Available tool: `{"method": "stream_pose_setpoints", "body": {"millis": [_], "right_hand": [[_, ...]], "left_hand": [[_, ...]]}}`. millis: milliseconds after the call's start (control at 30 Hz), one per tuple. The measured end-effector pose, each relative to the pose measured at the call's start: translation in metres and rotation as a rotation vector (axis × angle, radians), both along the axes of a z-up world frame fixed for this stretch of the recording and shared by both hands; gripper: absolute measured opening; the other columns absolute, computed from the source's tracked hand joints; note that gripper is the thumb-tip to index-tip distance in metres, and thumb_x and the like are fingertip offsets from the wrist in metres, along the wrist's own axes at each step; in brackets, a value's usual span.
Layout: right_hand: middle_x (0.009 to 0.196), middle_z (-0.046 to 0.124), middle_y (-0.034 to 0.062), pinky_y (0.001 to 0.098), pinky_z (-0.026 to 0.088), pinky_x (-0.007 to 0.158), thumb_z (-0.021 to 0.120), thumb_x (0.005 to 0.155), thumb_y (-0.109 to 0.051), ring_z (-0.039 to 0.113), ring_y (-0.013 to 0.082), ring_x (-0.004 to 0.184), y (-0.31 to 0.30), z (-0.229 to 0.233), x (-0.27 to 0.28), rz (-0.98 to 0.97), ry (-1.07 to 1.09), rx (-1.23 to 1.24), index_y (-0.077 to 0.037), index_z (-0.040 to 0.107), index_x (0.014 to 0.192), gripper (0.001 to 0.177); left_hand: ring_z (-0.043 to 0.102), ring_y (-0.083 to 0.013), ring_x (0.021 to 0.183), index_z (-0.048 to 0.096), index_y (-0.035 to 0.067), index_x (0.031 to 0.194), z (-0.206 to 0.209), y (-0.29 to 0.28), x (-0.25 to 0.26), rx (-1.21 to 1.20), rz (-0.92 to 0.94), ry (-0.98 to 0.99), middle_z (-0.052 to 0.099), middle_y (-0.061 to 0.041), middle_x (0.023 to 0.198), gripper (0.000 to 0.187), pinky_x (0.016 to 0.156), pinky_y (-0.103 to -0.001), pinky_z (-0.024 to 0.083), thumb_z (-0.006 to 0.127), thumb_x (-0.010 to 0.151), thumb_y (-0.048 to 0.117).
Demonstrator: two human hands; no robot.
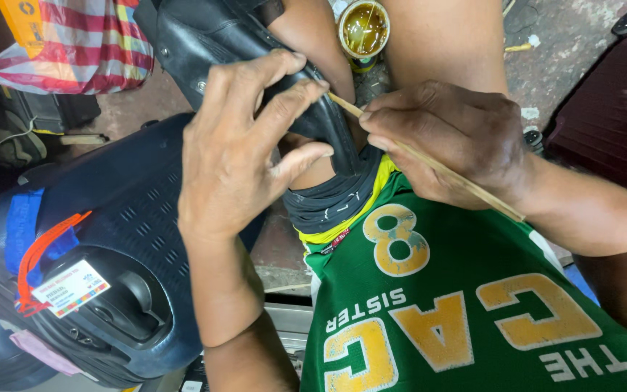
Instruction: The person applies a brown adhesive to the seam of a black shoe using a wooden stick. They hold the shoe steady with one hand while carefully spreading the glue along the edge.
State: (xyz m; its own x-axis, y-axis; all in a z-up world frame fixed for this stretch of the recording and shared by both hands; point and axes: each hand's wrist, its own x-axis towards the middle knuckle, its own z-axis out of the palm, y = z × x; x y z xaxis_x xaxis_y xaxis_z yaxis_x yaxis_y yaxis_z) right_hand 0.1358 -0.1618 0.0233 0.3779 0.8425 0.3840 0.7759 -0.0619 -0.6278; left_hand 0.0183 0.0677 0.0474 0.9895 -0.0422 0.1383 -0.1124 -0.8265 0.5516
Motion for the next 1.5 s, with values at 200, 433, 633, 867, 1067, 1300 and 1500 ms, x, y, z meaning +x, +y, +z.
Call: {"method": "stream_pose_setpoints", "body": {"millis": [200,433,633,867,1067,1300,1500], "right_hand": [[0.108,0.072,0.0126,0.0328,0.061,0.079,0.085,0.084,0.002,0.074,0.0251,0.093,0.001,0.001,0.001,0.021,-0.021,0.003,-0.001,0.070,0.110,0.030],[0.104,0.073,0.0130,0.0323,0.061,0.077,0.086,0.084,0.001,0.074,0.0245,0.090,0.004,0.004,0.002,0.009,-0.059,0.024,0.001,0.070,0.104,0.025],[0.103,0.073,0.0134,0.0319,0.061,0.075,0.085,0.085,0.002,0.074,0.0239,0.089,0.003,0.004,0.002,0.015,-0.095,0.023,0.002,0.070,0.102,0.023],[0.101,0.073,0.0149,0.0333,0.061,0.073,0.083,0.084,0.001,0.074,0.0259,0.086,0.001,0.000,0.001,0.028,-0.105,0.013,0.003,0.069,0.100,0.020],[0.099,0.074,0.0149,0.0310,0.060,0.066,0.082,0.085,-0.004,0.074,0.0234,0.080,-0.005,-0.001,-0.009,-0.007,-0.126,0.001,0.001,0.070,0.099,0.019],[0.099,0.075,0.0143,0.0318,0.062,0.071,0.081,0.085,-0.005,0.076,0.0233,0.085,-0.014,0.005,-0.010,0.011,-0.136,-0.028,0.003,0.072,0.098,0.018],[0.096,0.074,0.0170,0.0325,0.063,0.073,0.081,0.085,-0.003,0.075,0.0248,0.084,-0.014,0.005,-0.003,0.041,-0.088,0.013,0.006,0.072,0.097,0.017]], "left_hand": [[0.056,-0.0284,0.108,0.066,0.010,0.121,0.006,0.007,0.010,0.077,-0.082,-0.032,0.058,-0.004,0.122,0.057,0.084,-0.041,0.054,0.090,0.075,0.034],[0.055,-0.0276,0.105,0.066,0.011,0.118,-0.001,0.007,0.017,0.104,-0.103,-0.070,0.055,-0.004,0.118,0.054,0.081,-0.040,0.053,0.087,0.080,0.042],[0.055,-0.0255,0.106,0.068,0.011,0.115,-0.010,0.005,0.016,0.107,-0.115,-0.106,0.055,-0.002,0.121,0.047,0.082,-0.038,0.054,0.083,0.086,0.045],[0.055,-0.0236,0.102,0.070,0.016,0.116,-0.011,0.010,0.019,0.223,-0.173,-0.126,0.054,-0.002,0.115,0.043,0.076,-0.035,0.052,0.079,0.092,0.051],[0.055,-0.0232,0.100,0.070,0.015,0.118,-0.015,0.005,0.019,0.277,-0.147,-0.170,0.055,-0.001,0.114,0.043,0.076,-0.034,0.052,0.078,0.094,0.050],[0.058,-0.0234,0.099,0.071,0.016,0.116,-0.021,-0.004,0.013,0.374,-0.078,-0.211,0.059,-0.001,0.115,0.039,0.077,-0.033,0.050,0.079,0.096,0.049],[0.058,-0.0220,0.103,0.069,0.010,0.119,-0.022,-0.006,0.013,0.388,-0.114,-0.207,0.061,-0.002,0.120,0.036,0.087,-0.032,0.051,0.077,0.101,0.041]]}}
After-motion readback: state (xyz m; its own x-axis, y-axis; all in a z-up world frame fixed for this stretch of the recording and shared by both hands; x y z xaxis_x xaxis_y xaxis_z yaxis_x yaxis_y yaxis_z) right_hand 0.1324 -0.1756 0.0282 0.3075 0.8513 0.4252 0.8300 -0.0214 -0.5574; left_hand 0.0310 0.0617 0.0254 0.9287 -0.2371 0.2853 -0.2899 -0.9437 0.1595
